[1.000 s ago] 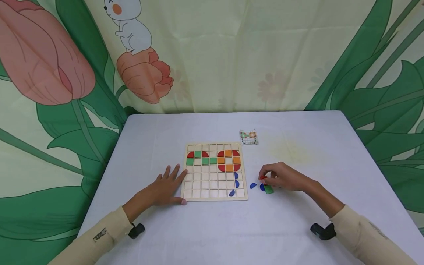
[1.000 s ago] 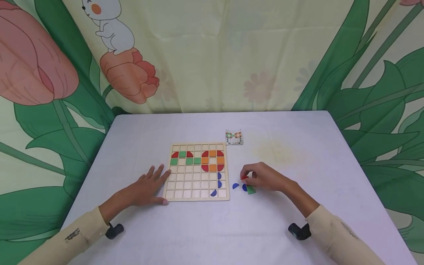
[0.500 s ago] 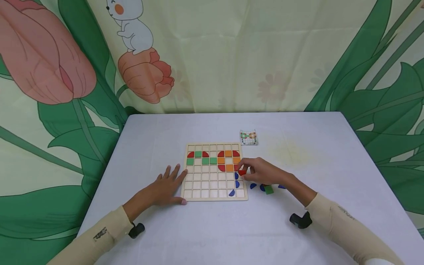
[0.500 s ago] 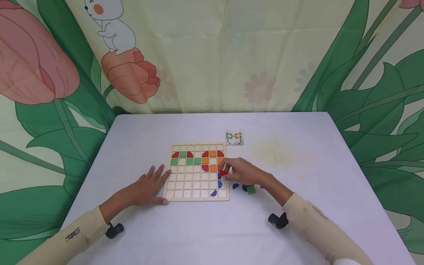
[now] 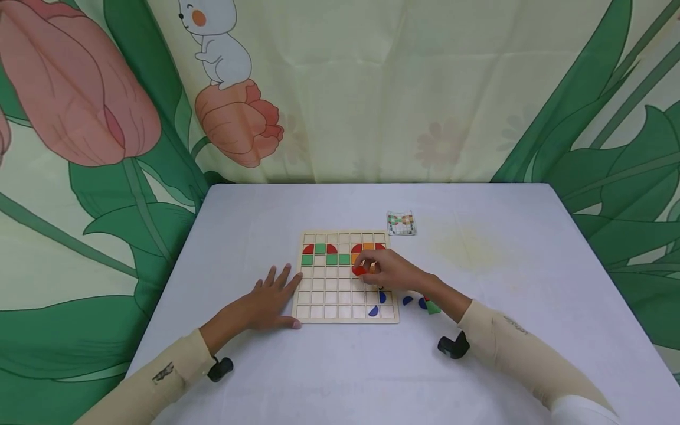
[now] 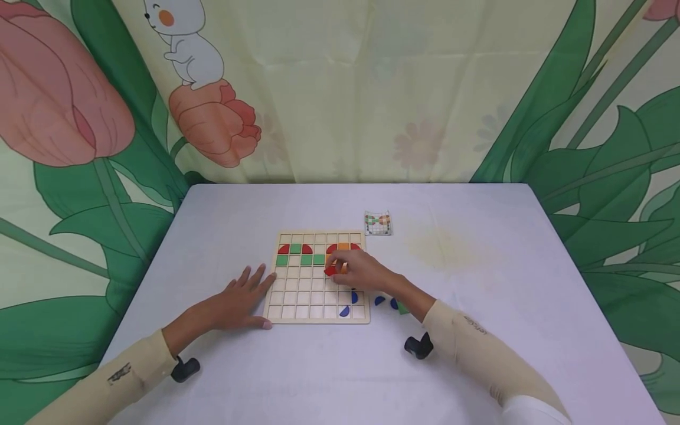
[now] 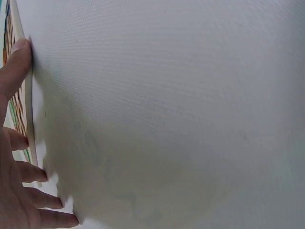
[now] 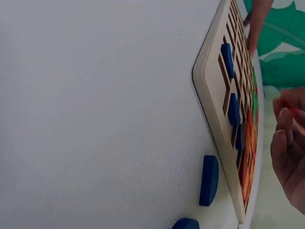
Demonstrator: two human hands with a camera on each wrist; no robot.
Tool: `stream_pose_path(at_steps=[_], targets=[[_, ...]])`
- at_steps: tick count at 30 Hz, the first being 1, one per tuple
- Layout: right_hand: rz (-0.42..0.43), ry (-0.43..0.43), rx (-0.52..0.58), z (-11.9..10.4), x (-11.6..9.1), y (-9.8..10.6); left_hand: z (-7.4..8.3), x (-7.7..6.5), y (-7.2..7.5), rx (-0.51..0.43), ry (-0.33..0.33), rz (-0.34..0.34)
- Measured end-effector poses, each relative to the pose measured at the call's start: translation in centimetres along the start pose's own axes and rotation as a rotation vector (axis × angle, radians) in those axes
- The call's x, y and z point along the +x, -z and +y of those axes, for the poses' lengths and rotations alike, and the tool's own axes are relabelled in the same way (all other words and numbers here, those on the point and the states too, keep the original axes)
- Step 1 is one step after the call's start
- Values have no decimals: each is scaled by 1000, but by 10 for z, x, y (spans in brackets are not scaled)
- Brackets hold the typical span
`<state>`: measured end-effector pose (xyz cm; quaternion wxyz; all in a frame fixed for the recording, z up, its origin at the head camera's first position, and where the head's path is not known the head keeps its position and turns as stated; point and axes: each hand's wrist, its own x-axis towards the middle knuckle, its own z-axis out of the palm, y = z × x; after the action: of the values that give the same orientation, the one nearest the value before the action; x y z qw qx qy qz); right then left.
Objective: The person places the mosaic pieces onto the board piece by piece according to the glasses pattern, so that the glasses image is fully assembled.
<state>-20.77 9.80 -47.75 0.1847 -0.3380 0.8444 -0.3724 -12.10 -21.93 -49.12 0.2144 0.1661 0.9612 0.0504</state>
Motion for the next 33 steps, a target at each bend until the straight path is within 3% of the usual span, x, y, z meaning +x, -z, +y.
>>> stream_pose_path(at_steps=[10, 24, 33], targets=[[50, 20, -2, -9, 24, -19, 1, -2, 1, -6, 10, -12], [-47, -49, 73, -26, 52, -35, 2, -3, 3, 1, -1, -12], [23, -76, 15, -34, 74, -57, 0, -4, 4, 5, -13, -18]])
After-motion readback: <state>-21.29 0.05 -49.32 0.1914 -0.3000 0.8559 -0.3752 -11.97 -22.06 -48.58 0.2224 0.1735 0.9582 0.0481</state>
